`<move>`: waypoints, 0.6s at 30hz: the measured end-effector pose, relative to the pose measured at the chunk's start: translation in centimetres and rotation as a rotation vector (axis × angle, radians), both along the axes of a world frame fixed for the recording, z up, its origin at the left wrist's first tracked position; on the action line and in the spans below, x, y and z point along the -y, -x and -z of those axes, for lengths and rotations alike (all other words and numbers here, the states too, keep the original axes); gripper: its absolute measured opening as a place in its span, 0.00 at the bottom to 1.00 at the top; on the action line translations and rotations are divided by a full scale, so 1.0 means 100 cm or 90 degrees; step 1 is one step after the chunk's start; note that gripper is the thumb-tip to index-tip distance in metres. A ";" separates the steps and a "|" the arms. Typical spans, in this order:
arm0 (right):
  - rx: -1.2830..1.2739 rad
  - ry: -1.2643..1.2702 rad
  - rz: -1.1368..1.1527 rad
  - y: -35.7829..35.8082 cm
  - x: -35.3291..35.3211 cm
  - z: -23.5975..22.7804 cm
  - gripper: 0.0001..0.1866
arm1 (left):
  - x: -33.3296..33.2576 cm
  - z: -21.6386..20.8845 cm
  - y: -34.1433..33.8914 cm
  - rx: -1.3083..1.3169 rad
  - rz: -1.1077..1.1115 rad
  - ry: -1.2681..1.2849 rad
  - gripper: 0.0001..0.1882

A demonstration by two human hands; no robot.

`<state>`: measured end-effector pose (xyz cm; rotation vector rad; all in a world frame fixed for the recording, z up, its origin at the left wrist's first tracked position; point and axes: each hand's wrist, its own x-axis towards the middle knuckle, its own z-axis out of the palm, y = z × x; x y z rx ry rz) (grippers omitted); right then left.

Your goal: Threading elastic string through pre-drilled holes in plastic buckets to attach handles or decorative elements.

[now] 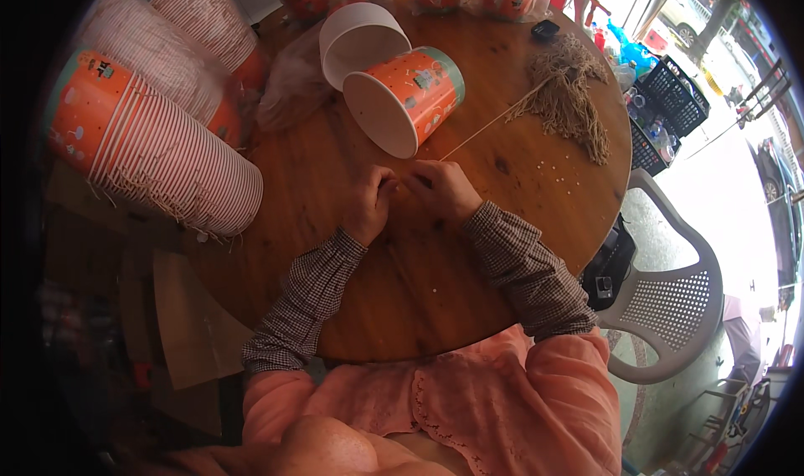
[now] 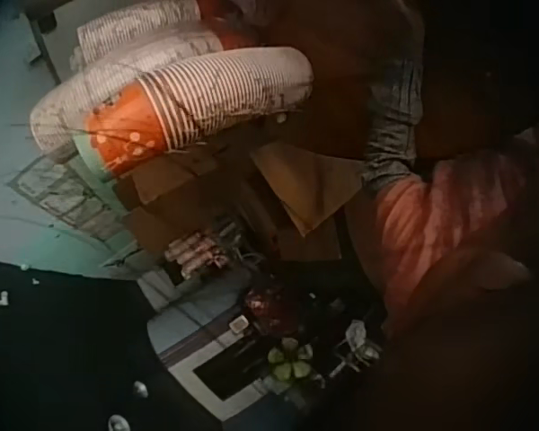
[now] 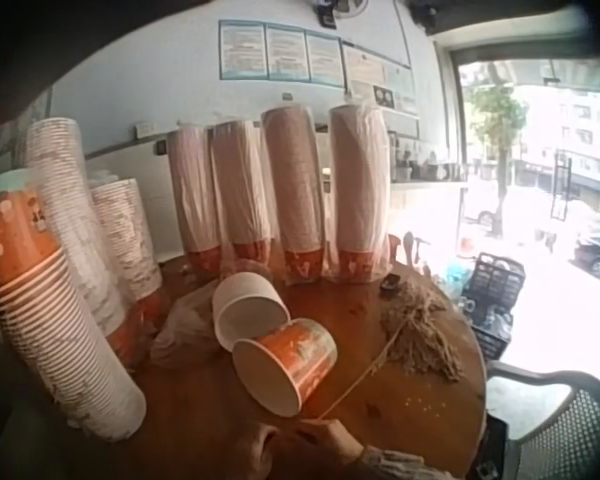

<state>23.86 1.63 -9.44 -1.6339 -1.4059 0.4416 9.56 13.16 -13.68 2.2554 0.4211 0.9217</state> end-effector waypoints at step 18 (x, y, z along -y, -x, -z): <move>-0.057 -0.002 0.030 -0.001 -0.002 0.003 0.07 | -0.004 -0.008 -0.007 0.082 0.029 -0.054 0.05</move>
